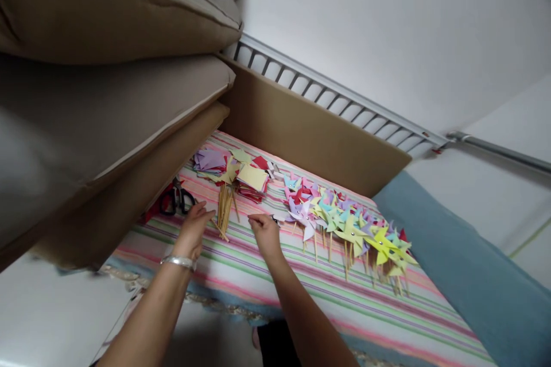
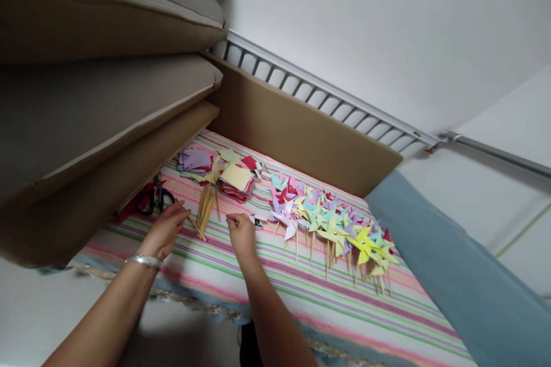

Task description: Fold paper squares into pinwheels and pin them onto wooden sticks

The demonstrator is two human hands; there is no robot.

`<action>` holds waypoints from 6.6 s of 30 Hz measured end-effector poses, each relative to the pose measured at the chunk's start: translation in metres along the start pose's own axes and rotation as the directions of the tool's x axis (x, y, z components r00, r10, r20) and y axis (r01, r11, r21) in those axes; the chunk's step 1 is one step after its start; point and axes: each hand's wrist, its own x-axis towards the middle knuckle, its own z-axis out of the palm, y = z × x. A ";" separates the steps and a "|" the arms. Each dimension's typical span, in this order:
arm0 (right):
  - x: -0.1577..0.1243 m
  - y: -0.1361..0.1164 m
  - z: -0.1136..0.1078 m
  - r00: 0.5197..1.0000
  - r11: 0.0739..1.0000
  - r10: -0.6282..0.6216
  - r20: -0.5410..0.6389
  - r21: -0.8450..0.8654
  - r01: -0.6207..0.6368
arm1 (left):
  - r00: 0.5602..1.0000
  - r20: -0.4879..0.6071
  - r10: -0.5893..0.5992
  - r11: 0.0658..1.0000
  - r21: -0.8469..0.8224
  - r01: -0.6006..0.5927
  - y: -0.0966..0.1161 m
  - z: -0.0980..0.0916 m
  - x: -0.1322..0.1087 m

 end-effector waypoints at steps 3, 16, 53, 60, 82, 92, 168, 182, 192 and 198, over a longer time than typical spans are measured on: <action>0.037 -0.005 -0.006 0.998 0.993 -0.052 -0.032 -0.104 0.048 | 0.998 0.056 0.004 1.000 0.002 -0.004 -0.007 0.006 0.003; 0.141 0.002 0.051 0.996 0.954 -0.082 0.040 -0.286 0.090 | 0.995 0.071 -0.063 0.986 -0.152 0.073 0.014 0.006 -0.003; 0.143 0.005 0.043 0.995 0.962 -0.103 -0.009 -0.257 0.097 | 0.990 0.104 -0.091 0.986 -0.130 0.104 0.016 0.014 -0.016; 0.144 -0.002 0.011 0.961 0.983 -0.141 -0.237 -0.153 0.106 | 0.985 0.140 -0.100 0.976 -0.178 0.124 0.011 0.017 -0.016; 0.008 0.014 -0.019 0.916 0.910 -0.362 0.171 0.277 0.308 | 0.931 0.226 -0.288 0.887 -0.303 0.348 -0.007 0.055 -0.011; 0.020 0.021 -0.055 0.815 0.418 0.262 0.517 0.701 -0.578 | 0.824 0.429 -0.371 0.924 0.085 0.372 -0.025 0.082 -0.033; 0.009 0.019 -0.034 0.999 0.956 0.046 0.028 0.288 -0.052 | 0.923 0.361 -0.134 0.991 0.059 0.121 -0.032 0.088 -0.032; 0.017 0.020 -0.048 0.901 0.629 0.299 0.316 0.645 -0.434 | 0.942 0.272 -0.197 0.959 0.253 0.127 -0.030 0.080 -0.024; 0.010 0.027 -0.043 0.824 0.545 0.294 0.484 0.624 -0.560 | 0.887 0.370 -0.276 0.905 0.410 0.111 -0.039 0.082 -0.028; 0.013 0.025 -0.041 0.826 0.488 0.333 0.454 0.667 -0.563 | 0.911 0.312 -0.268 0.911 0.391 0.134 -0.040 0.084 -0.025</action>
